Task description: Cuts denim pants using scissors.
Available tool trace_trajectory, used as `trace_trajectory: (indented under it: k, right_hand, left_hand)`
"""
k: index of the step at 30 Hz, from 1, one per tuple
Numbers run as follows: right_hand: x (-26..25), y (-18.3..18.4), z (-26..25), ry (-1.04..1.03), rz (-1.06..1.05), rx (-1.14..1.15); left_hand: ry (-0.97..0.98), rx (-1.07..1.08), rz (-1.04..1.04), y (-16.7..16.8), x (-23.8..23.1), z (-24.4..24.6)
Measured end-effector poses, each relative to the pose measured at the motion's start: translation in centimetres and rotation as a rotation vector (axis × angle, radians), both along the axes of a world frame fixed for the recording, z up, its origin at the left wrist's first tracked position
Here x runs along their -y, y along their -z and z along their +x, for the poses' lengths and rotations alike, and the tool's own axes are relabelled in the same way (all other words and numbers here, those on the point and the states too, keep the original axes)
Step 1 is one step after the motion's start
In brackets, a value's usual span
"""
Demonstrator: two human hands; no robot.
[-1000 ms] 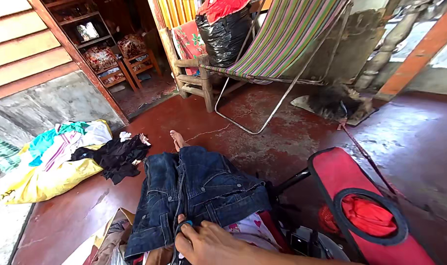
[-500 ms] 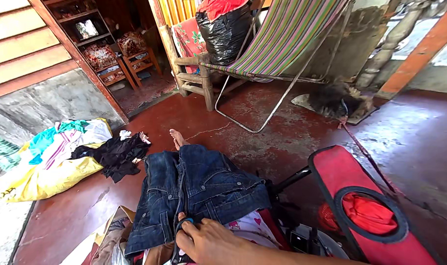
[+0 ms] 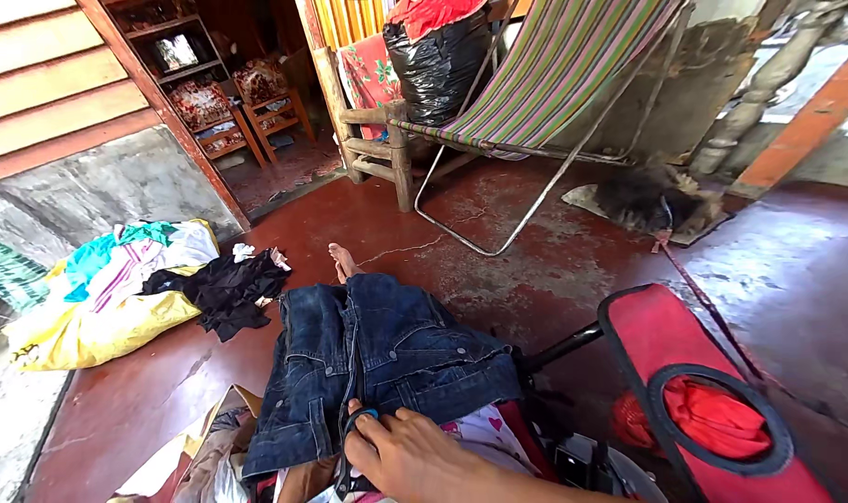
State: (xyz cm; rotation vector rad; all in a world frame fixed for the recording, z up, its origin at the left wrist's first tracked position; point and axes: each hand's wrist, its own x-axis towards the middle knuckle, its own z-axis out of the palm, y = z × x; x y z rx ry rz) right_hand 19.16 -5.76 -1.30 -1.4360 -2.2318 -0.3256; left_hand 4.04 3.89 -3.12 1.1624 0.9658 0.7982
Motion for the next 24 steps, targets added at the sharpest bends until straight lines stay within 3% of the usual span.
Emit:
trace_trajectory:
  k: [2,4,6,10,14,16,18,24]
  right_hand:
    - [0.1,-0.3,0.1,0.011,-0.01,-0.005]
    - [0.1,-0.5,0.2,0.026,-0.011,-0.029]
    - [0.1,-0.7,0.3,0.032,-0.013,-0.091]
    - [0.2,-1.6,0.8,-0.051,-0.185,-0.303]
    - [0.1,-3.1,1.5,-0.07,-0.503,-0.582]
    - [-0.2,-3.4,1.8,-0.065,-0.555,-0.7]
    - [-0.4,-3.3,2.1,-0.076,-0.573,-0.747]
    - [-0.5,-2.2,1.6,-0.079,-0.575,-0.671]
  left_hand:
    - [0.157,0.351,0.074,5.2,-1.6,-1.3]
    - [0.306,0.544,-0.096,6.2,-2.3,-1.7]
    - [0.296,0.504,-0.138,4.5,-0.8,-3.4]
    - [0.117,0.2,0.086,1.5,1.9,-5.1]
    - [0.177,0.456,-0.078,3.6,-0.3,-6.1]
    - [0.363,0.744,-0.095,4.6,-1.4,-6.0]
    - [0.492,0.892,-0.101,4.2,-1.7,-5.1]
    - [0.312,0.794,-0.307,1.7,-2.1,-1.3]
